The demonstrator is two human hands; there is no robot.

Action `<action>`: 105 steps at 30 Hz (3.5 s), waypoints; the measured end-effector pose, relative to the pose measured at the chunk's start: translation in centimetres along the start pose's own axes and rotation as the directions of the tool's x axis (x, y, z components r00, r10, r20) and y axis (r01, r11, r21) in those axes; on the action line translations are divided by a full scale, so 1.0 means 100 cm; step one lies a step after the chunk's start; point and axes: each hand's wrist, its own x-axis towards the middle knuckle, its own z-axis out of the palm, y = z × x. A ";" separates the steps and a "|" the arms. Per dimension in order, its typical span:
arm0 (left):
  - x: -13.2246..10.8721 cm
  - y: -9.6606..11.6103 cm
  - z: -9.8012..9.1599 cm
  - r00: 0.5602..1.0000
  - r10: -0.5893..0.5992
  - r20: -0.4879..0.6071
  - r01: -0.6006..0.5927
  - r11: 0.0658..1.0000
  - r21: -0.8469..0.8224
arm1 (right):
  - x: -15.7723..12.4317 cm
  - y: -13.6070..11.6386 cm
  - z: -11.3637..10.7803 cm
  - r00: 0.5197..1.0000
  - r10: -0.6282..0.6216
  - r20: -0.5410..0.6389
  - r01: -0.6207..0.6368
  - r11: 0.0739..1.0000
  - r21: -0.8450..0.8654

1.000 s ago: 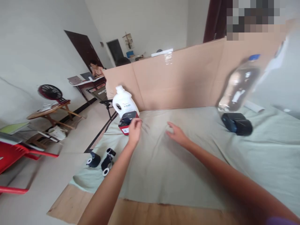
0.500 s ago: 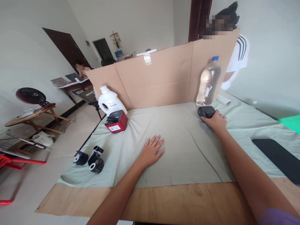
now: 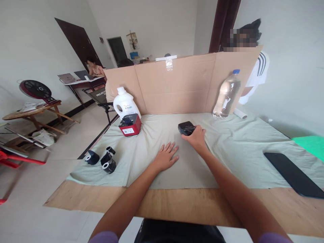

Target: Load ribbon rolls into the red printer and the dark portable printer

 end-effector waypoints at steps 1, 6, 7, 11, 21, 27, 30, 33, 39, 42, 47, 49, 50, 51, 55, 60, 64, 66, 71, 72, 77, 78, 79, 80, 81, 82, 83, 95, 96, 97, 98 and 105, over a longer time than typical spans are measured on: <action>-0.001 0.001 0.000 1.000 0.003 -0.003 -0.003 1.000 -0.010 | -0.010 -0.013 0.010 1.000 0.009 -0.019 -0.009 1.000 0.012; -0.006 0.003 -0.003 1.000 0.010 0.013 -0.009 0.998 -0.055 | -0.040 -0.047 0.046 0.990 0.133 -0.052 -0.130 0.990 0.060; -0.007 0.003 -0.004 1.000 0.016 0.016 -0.015 0.998 -0.063 | -0.044 -0.049 0.050 0.987 0.151 -0.053 -0.148 0.987 0.059; -0.009 0.002 -0.007 0.998 0.069 -0.012 -0.070 0.992 -0.105 | -0.054 -0.053 0.057 0.978 0.198 -0.061 -0.195 0.980 0.045; -0.007 -0.008 -0.017 0.983 0.062 -0.171 -0.099 0.972 -0.214 | -0.063 -0.055 0.057 0.981 0.188 -0.052 -0.190 0.981 -0.041; -0.010 -0.020 -0.021 0.953 -0.171 -0.251 0.084 0.942 -0.324 | -0.060 -0.046 0.047 0.993 0.108 0.045 -0.106 0.993 -0.061; 0.000 -0.030 -0.024 0.947 -0.214 -0.240 0.117 0.925 -0.362 | -0.053 -0.031 0.042 0.989 -0.012 0.149 0.014 1.000 -0.013; 0.021 -0.040 -0.030 0.964 -0.182 -0.195 0.130 0.958 -0.254 | -0.047 -0.014 0.041 0.965 -0.106 0.238 0.100 0.994 0.039; 0.051 -0.049 -0.026 0.989 -0.053 -0.138 0.023 0.977 -0.211 | -0.042 0.006 0.044 0.937 -0.187 0.295 0.187 0.982 0.029; 0.050 -0.051 -0.016 0.985 -0.078 -0.153 0.040 0.971 -0.236 | -0.042 0.007 0.044 0.937 -0.201 0.287 0.198 0.979 0.037; 0.049 -0.054 -0.011 0.987 -0.074 -0.144 0.040 0.973 -0.227 | -0.043 0.008 0.045 0.934 -0.210 0.290 0.202 0.978 0.057; 0.051 -0.053 -0.011 0.988 -0.072 -0.139 0.040 0.974 -0.222 | -0.043 0.008 0.046 0.935 -0.205 0.290 0.199 0.979 0.051; 0.051 -0.053 -0.011 0.988 -0.069 -0.140 0.038 0.976 -0.213 | -0.042 0.009 0.046 0.934 -0.203 0.292 0.198 0.979 0.047; 0.052 -0.052 -0.012 0.988 -0.062 -0.139 0.034 0.979 -0.200 | -0.042 0.009 0.046 0.934 -0.201 0.294 0.197 0.979 0.043; 0.054 -0.050 -0.012 0.995 -0.024 -0.101 0.009 0.990 -0.139 | -0.043 0.009 0.048 0.933 -0.205 0.295 0.205 0.978 0.030; 0.056 -0.051 -0.011 0.998 0.016 -0.068 -0.023 0.994 -0.107 | -0.043 0.008 0.047 0.928 -0.207 0.310 0.206 0.978 0.037; 0.055 -0.051 -0.012 0.997 0.017 -0.071 -0.023 0.996 -0.084 | -0.043 0.006 0.045 0.927 -0.210 0.311 0.208 0.977 0.038; 0.054 -0.050 -0.012 0.997 0.019 -0.074 -0.025 0.997 -0.076 | -0.044 0.005 0.044 0.927 -0.209 0.310 0.209 0.977 0.036; 0.053 -0.047 -0.011 0.996 -0.002 -0.090 -0.004 0.998 -0.061 | -0.045 0.005 0.045 0.927 -0.209 0.310 0.205 0.978 0.046; 0.053 -0.046 -0.011 0.996 -0.008 -0.092 0.003 0.998 -0.062 | -0.045 0.005 0.045 0.928 -0.210 0.307 0.206 0.977 0.044; 0.054 -0.042 -0.013 0.995 -0.017 -0.101 0.010 0.997 -0.076 | -0.045 0.004 0.045 0.931 -0.196 0.306 0.197 0.980 0.029; 0.055 -0.042 -0.013 0.995 -0.017 -0.101 0.009 0.997 -0.076 | -0.045 0.004 0.045 0.931 -0.197 0.309 0.197 0.980 0.029; 0.055 -0.043 -0.013 0.995 -0.016 -0.098 0.008 0.997 -0.078 | -0.045 0.004 0.045 0.929 -0.199 0.311 0.199 0.979 0.032; 0.055 -0.043 -0.012 0.995 -0.015 -0.095 0.007 0.997 -0.080 | -0.045 0.004 0.045 0.928 -0.202 0.314 0.202 0.979 0.035; 0.055 -0.044 -0.012 0.996 -0.013 -0.092 0.006 0.996 -0.084 | -0.045 0.004 0.044 0.926 -0.204 0.316 0.203 0.978 0.037; 0.055 -0.044 -0.012 0.996 -0.012 -0.090 0.004 0.996 -0.088 | -0.044 0.004 0.044 0.925 -0.204 0.320 0.202 0.979 0.039; 0.054 -0.045 -0.011 0.996 -0.011 -0.090 0.003 0.996 -0.092 | -0.044 0.004 0.044 0.924 -0.202 0.323 0.200 0.979 0.039; 0.051 -0.049 -0.011 0.997 -0.022 -0.068 0.013 0.991 -0.133 | -0.043 -0.001 0.035 0.923 -0.182 0.338 0.169 0.983 0.068; 0.051 -0.050 -0.009 0.997 -0.015 -0.079 0.004 0.989 -0.146 | -0.043 0.000 0.035 0.923 -0.181 0.339 0.169 0.983 0.067; 0.051 -0.053 -0.008 0.995 -0.007 -0.097 -0.009 0.987 -0.162 | -0.044 0.000 0.035 0.922 -0.182 0.342 0.170 0.983 0.066; 0.051 -0.055 -0.005 0.993 0.002 -0.120 -0.023 0.984 -0.178 | -0.044 0.000 0.035 0.921 -0.184 0.344 0.172 0.983 0.066; 0.053 -0.062 0.004 0.974 -0.010 -0.226 -0.040 0.975 -0.219 | -0.045 0.003 0.038 0.917 -0.182 0.354 0.175 0.983 0.053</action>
